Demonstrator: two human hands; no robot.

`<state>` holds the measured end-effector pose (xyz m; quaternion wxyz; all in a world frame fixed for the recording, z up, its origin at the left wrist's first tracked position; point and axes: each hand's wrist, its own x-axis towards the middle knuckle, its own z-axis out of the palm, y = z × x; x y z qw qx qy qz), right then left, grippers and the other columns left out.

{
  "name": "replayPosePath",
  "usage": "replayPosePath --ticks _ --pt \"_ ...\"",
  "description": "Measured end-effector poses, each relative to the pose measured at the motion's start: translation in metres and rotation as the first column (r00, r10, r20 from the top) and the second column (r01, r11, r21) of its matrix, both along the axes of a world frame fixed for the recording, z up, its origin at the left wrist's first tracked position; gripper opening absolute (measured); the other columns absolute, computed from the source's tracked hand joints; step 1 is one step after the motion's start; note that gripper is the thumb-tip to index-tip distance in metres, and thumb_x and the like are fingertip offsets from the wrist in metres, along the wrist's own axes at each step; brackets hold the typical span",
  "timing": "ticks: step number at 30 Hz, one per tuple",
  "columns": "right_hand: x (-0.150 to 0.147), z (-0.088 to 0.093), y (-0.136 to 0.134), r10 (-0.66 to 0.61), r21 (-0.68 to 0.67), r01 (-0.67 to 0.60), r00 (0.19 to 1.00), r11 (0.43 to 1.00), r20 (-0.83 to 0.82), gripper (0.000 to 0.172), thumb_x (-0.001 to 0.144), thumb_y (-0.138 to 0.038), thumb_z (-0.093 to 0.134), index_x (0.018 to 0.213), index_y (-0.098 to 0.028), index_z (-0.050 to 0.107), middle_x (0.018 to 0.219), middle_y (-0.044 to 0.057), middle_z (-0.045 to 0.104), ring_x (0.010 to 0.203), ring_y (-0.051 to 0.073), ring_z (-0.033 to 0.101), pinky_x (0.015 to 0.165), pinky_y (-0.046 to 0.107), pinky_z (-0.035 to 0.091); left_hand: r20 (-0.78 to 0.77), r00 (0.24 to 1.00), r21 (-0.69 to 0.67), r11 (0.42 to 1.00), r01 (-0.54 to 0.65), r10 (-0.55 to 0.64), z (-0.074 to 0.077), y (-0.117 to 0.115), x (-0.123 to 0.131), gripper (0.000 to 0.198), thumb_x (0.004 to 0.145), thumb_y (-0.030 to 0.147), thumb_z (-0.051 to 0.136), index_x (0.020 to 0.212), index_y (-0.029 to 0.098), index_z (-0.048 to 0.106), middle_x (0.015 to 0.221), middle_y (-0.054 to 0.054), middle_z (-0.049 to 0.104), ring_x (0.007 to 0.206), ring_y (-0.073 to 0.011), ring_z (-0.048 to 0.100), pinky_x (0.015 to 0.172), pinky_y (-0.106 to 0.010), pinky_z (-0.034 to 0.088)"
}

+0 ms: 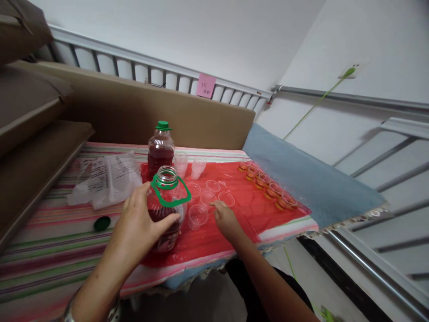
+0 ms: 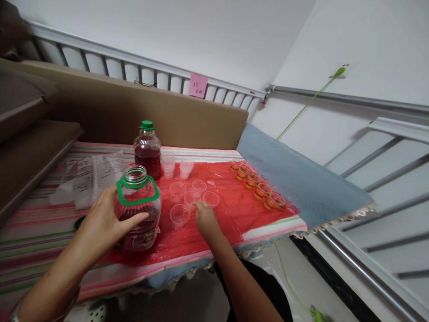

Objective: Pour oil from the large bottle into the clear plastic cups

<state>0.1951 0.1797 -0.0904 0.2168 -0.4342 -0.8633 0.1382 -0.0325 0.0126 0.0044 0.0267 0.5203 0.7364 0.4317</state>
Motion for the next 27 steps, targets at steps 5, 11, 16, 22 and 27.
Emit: replayPosePath --ticks 5,11,16,22,27 --pt "0.031 0.003 0.007 -0.145 0.144 0.142 0.989 0.979 0.015 0.039 0.082 -0.011 0.045 0.117 -0.011 0.06 0.126 0.017 0.058 0.123 0.025 0.049 0.106 0.041 0.037 -0.004 1.0 0.0 1.0 -0.002 0.002 -0.001 -0.002 0.001 0.071 0.065 0.052 0.07 0.122 0.015 0.048 0.124 -0.016 0.056 0.121 -0.0359 0.049 0.103 -0.053 0.04" --pt "0.038 -0.012 0.031 -0.29 0.092 0.283 0.954 0.955 0.075 0.031 0.083 -0.016 0.051 0.111 -0.016 0.064 0.139 0.019 0.045 0.132 0.031 0.039 0.104 0.047 0.036 0.002 1.0 0.006 1.0 0.0 0.0 -0.002 -0.002 0.001 0.071 0.066 0.052 0.07 0.122 0.015 0.048 0.125 -0.016 0.055 0.123 -0.0361 0.048 0.104 -0.053 0.038" --pt "0.037 -0.017 0.038 -0.278 0.112 0.272 0.959 0.956 0.048 0.023 0.085 -0.017 0.048 0.1 -0.016 0.065 0.136 0.017 0.048 0.132 0.025 0.04 0.106 0.038 0.036 0.005 1.0 0.006 1.0 -0.009 0.009 -0.002 -0.002 0.0 0.074 0.065 0.053 0.069 0.124 0.014 0.046 0.125 -0.017 0.054 0.122 -0.0356 0.048 0.104 -0.051 0.038" --pt "0.039 -0.013 0.054 -0.326 0.091 0.322 0.944 0.943 0.044 0.021 0.081 -0.014 0.051 0.097 -0.013 0.064 0.129 0.018 0.053 0.122 0.025 0.051 0.098 0.038 0.042 -0.002 1.0 0.017 1.0 0.012 -0.012 -0.002 -0.003 0.0 0.072 0.067 0.052 0.069 0.124 0.014 0.045 0.127 -0.016 0.054 0.122 -0.0346 0.048 0.104 -0.051 0.037" --pt "0.045 -0.003 0.051 -0.326 0.065 0.323 0.944 0.944 0.049 0.016 0.082 -0.015 0.049 0.079 -0.015 0.065 0.108 0.016 0.064 0.119 0.025 0.053 0.094 0.037 0.044 -0.005 1.0 0.026 1.0 0.004 -0.004 -0.002 -0.003 0.0 0.073 0.067 0.051 0.07 0.126 0.015 0.044 0.128 -0.016 0.053 0.123 -0.0348 0.047 0.105 -0.051 0.037"
